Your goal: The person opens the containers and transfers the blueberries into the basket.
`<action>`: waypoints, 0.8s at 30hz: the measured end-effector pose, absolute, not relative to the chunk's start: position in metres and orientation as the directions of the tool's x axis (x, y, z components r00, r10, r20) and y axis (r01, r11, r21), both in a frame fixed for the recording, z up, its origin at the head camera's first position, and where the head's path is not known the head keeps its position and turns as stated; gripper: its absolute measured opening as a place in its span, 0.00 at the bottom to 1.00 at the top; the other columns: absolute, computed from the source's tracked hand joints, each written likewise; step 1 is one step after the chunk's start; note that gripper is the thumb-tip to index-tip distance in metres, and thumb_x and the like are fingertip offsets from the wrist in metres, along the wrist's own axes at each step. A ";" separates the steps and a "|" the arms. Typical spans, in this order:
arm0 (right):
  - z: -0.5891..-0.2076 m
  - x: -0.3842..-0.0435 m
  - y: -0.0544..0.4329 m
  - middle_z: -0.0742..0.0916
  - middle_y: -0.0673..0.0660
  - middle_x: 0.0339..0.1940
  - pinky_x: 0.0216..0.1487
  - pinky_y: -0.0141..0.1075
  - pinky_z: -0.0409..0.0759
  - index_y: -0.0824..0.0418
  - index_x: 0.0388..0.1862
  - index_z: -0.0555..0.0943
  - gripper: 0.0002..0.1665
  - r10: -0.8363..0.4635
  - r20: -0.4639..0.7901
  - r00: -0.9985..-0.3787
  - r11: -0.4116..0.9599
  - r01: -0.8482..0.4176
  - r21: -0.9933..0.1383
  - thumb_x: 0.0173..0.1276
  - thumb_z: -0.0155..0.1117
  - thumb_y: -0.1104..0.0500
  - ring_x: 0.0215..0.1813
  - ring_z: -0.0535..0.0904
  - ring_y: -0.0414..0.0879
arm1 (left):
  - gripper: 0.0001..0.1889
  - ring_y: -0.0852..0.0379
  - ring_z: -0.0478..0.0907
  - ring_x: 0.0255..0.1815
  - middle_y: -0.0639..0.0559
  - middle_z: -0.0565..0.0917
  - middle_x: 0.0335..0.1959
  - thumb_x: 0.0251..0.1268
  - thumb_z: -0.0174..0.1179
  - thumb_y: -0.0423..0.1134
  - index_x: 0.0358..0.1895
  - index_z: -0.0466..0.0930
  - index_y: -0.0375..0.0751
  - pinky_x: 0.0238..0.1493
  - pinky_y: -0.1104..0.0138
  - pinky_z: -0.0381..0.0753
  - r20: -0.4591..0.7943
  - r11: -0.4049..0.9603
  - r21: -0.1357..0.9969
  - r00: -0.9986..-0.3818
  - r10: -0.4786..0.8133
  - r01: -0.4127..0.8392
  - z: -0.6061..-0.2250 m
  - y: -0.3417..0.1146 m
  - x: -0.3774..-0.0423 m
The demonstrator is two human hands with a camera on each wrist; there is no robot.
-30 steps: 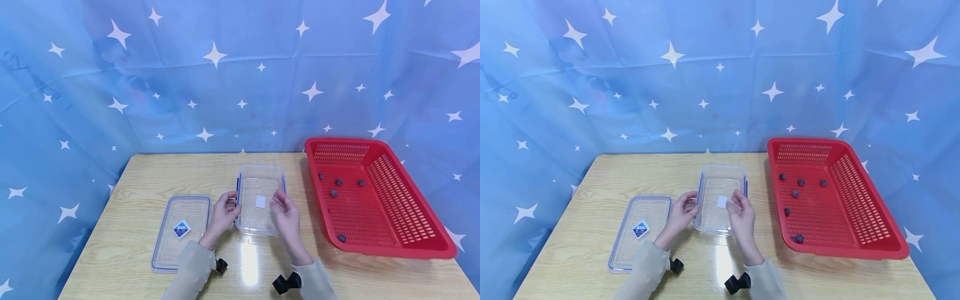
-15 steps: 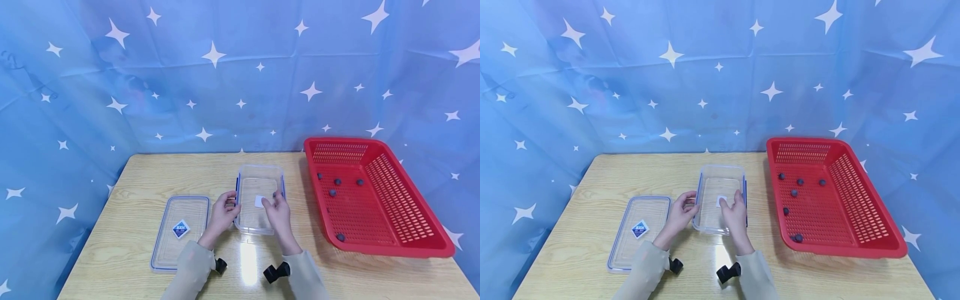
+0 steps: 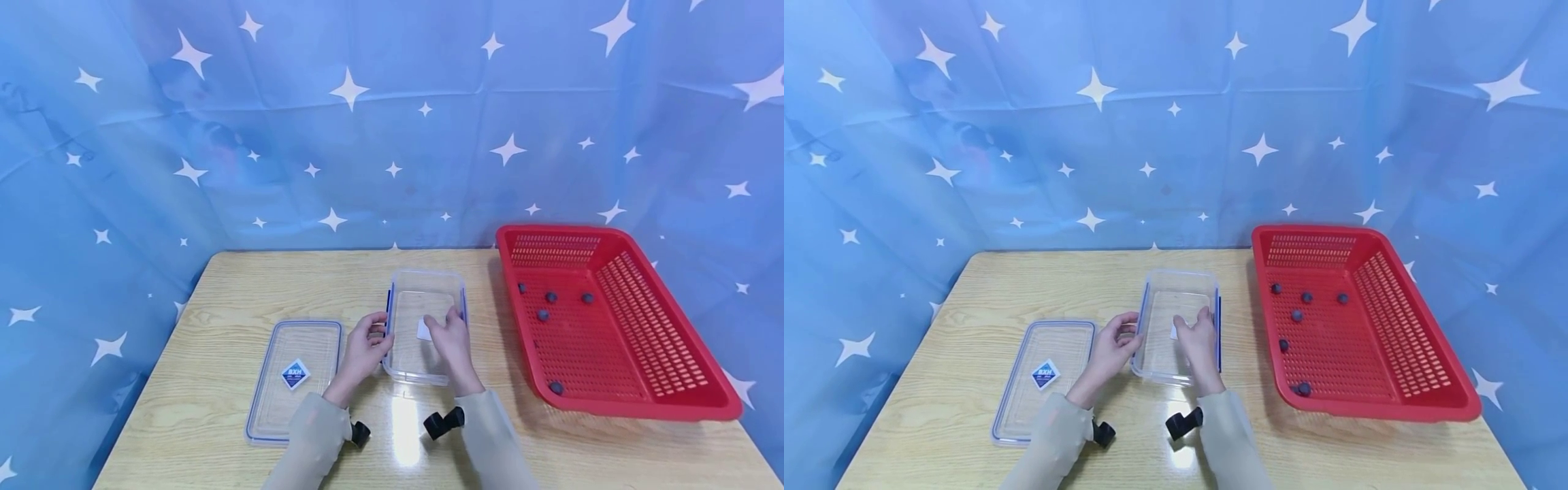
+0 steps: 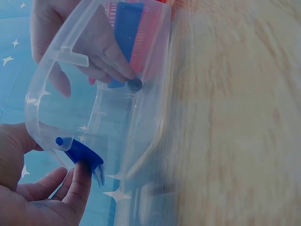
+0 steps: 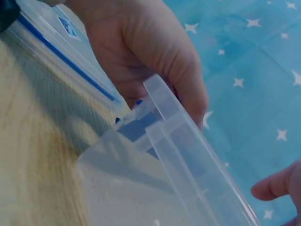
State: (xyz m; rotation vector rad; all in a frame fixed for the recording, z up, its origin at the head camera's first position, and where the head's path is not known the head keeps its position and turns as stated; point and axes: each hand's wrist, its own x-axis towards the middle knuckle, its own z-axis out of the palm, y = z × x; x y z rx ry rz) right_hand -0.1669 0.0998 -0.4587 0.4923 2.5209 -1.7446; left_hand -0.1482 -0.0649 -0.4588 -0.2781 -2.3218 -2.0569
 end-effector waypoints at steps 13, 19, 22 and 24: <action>-0.459 -0.192 0.108 0.57 0.69 0.72 0.73 0.48 0.50 0.76 0.70 0.53 0.40 0.185 -0.285 -0.940 0.308 0.331 -0.892 0.66 0.55 0.57 0.73 0.50 0.61 | 0.20 0.30 0.73 0.47 0.24 0.73 0.49 0.55 0.54 0.18 0.53 0.66 0.15 0.45 0.58 0.82 0.138 0.100 0.984 -0.983 0.120 0.150 -0.461 -0.065 -0.150; -0.459 -0.203 0.112 0.63 0.72 0.69 0.71 0.48 0.56 0.77 0.68 0.58 0.31 0.145 -0.292 -0.945 0.192 0.316 -0.929 0.68 0.47 0.65 0.71 0.55 0.61 | 0.20 0.30 0.73 0.48 0.23 0.73 0.49 0.55 0.54 0.18 0.53 0.66 0.15 0.46 0.57 0.82 0.138 0.113 0.982 -0.983 0.118 0.151 -0.460 -0.065 -0.149; -0.455 -0.207 0.113 0.65 0.71 0.68 0.70 0.47 0.59 0.75 0.69 0.56 0.31 0.127 -0.291 -0.948 0.201 0.311 -0.929 0.69 0.46 0.66 0.70 0.57 0.61 | 0.20 0.30 0.73 0.48 0.23 0.72 0.49 0.55 0.54 0.18 0.53 0.66 0.15 0.46 0.54 0.81 0.138 0.108 0.983 -0.983 0.117 0.151 -0.460 -0.065 -0.149; -0.452 -0.212 0.112 0.66 0.71 0.68 0.69 0.47 0.61 0.74 0.69 0.57 0.30 0.116 -0.285 -0.952 0.216 0.304 -0.928 0.69 0.46 0.66 0.70 0.59 0.61 | 0.20 0.30 0.72 0.48 0.23 0.72 0.49 0.55 0.54 0.18 0.53 0.66 0.15 0.47 0.52 0.80 0.132 0.106 0.984 -0.984 0.116 0.145 -0.460 -0.065 -0.149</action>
